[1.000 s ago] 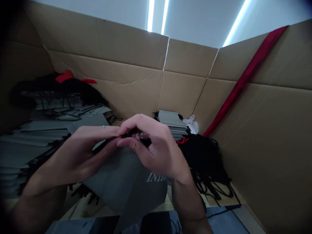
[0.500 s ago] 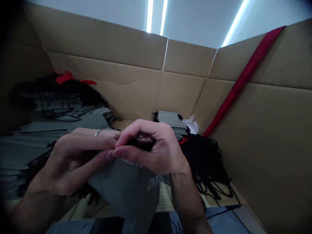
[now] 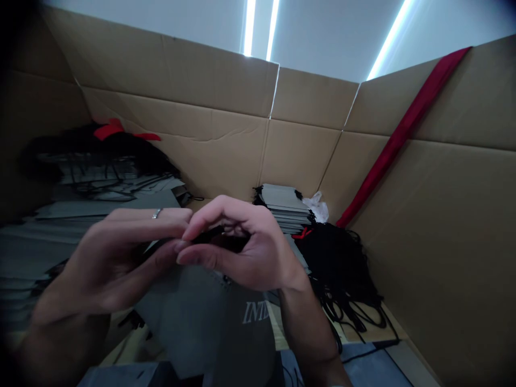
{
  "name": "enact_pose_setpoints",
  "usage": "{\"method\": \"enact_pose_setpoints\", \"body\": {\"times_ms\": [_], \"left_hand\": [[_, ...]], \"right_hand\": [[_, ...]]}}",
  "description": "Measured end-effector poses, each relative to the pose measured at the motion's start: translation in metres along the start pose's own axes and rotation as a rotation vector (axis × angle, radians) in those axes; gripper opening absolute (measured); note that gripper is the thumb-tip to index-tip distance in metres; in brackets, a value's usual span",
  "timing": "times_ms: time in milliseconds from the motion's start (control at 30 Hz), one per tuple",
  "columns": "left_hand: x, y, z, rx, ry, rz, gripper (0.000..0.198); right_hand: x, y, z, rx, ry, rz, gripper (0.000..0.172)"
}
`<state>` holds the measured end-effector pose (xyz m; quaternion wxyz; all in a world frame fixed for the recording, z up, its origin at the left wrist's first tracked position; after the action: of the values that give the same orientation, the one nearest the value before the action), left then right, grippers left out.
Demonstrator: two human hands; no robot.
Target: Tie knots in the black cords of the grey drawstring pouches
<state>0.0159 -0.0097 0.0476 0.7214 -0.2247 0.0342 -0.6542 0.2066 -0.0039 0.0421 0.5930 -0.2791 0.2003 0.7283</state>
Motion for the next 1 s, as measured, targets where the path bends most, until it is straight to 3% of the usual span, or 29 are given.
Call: {"method": "enact_pose_setpoints", "body": {"times_ms": [200, 367, 567, 700, 833, 1000], "left_hand": [[0.003, 0.011, 0.003, -0.099, -0.018, -0.108, 0.024], [0.004, 0.012, 0.004, -0.112, -0.074, -0.236, 0.028], [0.005, 0.014, 0.003, 0.015, -0.074, -0.396, 0.027], [0.002, 0.01, 0.0, 0.197, -0.192, -0.356, 0.03], [0.005, 0.006, 0.003, 0.023, -0.019, -0.329, 0.023], [-0.003, -0.004, 0.007, -0.048, -0.044, -0.123, 0.026]], "right_hand": [[0.005, -0.004, 0.005, -0.021, 0.079, 0.004, 0.04], [0.008, 0.001, 0.003, -0.076, 0.052, 0.23, 0.03], [0.004, 0.012, -0.006, 0.014, 0.203, 0.408, 0.033], [0.005, 0.016, -0.011, 0.119, 0.319, 0.408, 0.034], [0.006, 0.014, -0.006, 0.006, 0.15, 0.474, 0.029], [0.002, -0.003, -0.004, 0.074, 0.187, 0.241, 0.054]]}}
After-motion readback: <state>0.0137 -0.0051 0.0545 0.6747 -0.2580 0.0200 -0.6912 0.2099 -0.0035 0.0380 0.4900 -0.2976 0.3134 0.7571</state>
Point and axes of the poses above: each hand's wrist, its own z-axis towards the middle knuckle, its own y-axis out of the palm, x = y × z, the point moved 5 cm from there along z, towards the middle knuckle, and after that the axes turned 13 degrees about x, right-handed, at the moved point
